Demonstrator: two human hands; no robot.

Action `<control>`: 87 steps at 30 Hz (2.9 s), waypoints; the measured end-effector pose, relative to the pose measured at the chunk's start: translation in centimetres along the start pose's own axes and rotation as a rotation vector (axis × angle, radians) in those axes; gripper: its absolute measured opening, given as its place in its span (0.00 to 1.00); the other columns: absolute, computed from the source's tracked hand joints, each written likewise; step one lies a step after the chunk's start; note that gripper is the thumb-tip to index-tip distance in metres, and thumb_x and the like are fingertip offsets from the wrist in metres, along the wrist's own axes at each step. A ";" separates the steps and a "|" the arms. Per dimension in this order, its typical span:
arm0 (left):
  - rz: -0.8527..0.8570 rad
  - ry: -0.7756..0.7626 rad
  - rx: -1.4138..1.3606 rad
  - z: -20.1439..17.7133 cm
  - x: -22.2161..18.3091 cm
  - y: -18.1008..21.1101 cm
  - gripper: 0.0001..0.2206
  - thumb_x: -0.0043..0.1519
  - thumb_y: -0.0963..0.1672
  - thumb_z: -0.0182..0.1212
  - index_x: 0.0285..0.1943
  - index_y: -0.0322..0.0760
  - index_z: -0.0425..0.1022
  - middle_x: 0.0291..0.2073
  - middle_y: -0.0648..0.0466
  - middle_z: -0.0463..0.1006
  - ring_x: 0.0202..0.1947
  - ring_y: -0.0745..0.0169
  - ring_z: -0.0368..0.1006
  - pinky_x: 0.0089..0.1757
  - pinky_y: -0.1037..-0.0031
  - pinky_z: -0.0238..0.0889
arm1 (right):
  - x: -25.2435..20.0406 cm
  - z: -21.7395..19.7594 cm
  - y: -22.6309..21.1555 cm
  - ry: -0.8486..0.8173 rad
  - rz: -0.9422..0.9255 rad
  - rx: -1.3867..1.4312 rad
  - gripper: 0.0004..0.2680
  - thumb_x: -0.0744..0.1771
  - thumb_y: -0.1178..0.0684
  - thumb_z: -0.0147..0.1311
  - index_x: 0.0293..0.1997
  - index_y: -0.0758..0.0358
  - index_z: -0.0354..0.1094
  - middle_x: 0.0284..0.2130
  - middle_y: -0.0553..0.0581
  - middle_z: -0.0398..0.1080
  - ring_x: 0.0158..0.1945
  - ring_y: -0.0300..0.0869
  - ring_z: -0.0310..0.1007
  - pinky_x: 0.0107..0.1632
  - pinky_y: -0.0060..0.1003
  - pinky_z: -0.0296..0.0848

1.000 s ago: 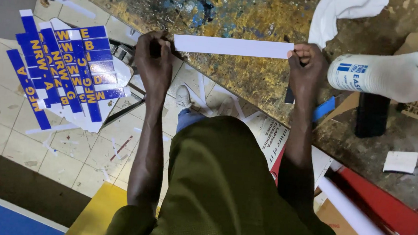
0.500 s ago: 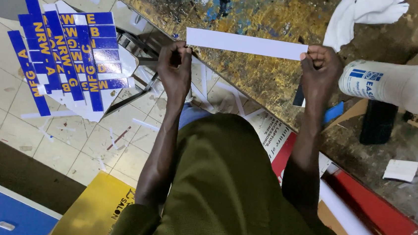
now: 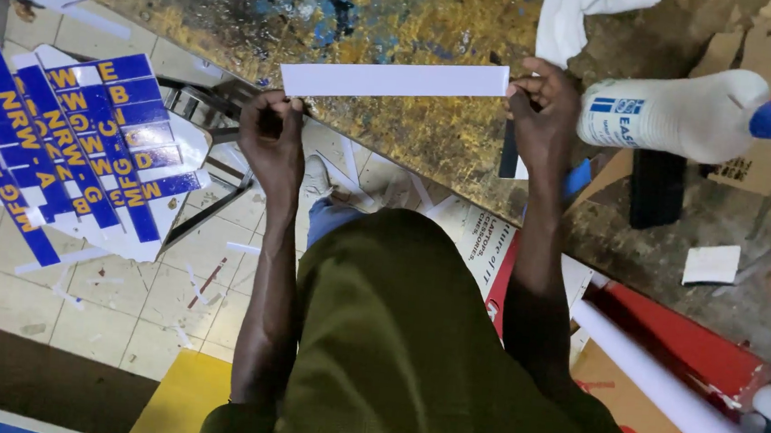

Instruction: Applying vinyl lettering to plastic strips and cutting vinyl material from a roll in a sign shop.

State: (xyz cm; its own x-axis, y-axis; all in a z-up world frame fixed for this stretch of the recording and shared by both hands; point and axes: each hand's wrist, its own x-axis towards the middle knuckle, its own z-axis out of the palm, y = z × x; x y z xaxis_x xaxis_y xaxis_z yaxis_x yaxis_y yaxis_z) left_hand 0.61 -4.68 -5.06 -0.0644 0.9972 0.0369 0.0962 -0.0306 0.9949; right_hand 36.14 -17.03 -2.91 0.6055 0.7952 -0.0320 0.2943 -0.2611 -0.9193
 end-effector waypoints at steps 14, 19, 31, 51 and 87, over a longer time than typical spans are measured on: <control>0.015 -0.016 0.006 -0.3 0.4 0.4 0.07 0.72 0.45 0.72 0.51 0.41 0.78 0.39 0.57 0.78 0.40 0.66 0.74 0.44 0.71 0.71 | -0.7 1.6 -0.2 0.094 -0.151 -0.143 0.15 0.73 0.62 0.60 0.70 0.66 0.69 0.44 0.61 0.80 0.47 0.47 0.82 0.49 0.43 0.82; 0.048 -0.038 0.045 -0.4 0.8 0.4 0.07 0.72 0.45 0.72 0.50 0.40 0.80 0.39 0.56 0.78 0.39 0.65 0.73 0.43 0.70 0.70 | -0.4 1.3 0.0 0.093 -0.198 -0.238 0.16 0.72 0.62 0.66 0.69 0.65 0.72 0.44 0.58 0.78 0.49 0.47 0.79 0.53 0.44 0.76; 0.041 0.086 0.054 0.8 1.4 -1.7 0.13 0.68 0.43 0.83 0.47 0.34 0.79 0.31 0.54 0.72 0.36 0.61 0.79 0.44 0.56 0.78 | -0.6 0.9 -0.6 0.013 -0.148 -0.205 0.04 0.76 0.63 0.58 0.56 0.68 0.76 0.43 0.65 0.74 0.49 0.53 0.78 0.52 0.57 0.76; -0.045 0.094 0.077 0.9 1.2 -1.3 0.13 0.67 0.43 0.83 0.47 0.37 0.79 0.29 0.56 0.72 0.37 0.61 0.78 0.50 0.53 0.77 | -0.2 -0.2 0.3 -0.068 -0.104 -0.090 0.02 0.78 0.64 0.56 0.56 0.73 0.71 0.40 0.67 0.69 0.45 0.51 0.76 0.47 0.54 0.83; -0.061 0.075 -0.078 1.3 1.4 -1.3 0.10 0.67 0.41 0.79 0.48 0.41 0.79 0.30 0.58 0.73 0.35 0.65 0.71 0.48 0.63 0.76 | 0.2 0.4 -0.4 0.040 -0.072 -0.168 0.06 0.72 0.56 0.68 0.54 0.61 0.78 0.43 0.57 0.81 0.47 0.44 0.81 0.50 0.43 0.84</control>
State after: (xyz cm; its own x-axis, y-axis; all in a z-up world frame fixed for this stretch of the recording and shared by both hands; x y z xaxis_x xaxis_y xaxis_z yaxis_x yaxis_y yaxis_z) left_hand 1.64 -3.21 -6.42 -0.1419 0.9897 -0.0203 0.0129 0.0224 0.9997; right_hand 35.81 -16.50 -2.70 0.6063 0.7937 0.0505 0.4553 -0.2943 -0.8403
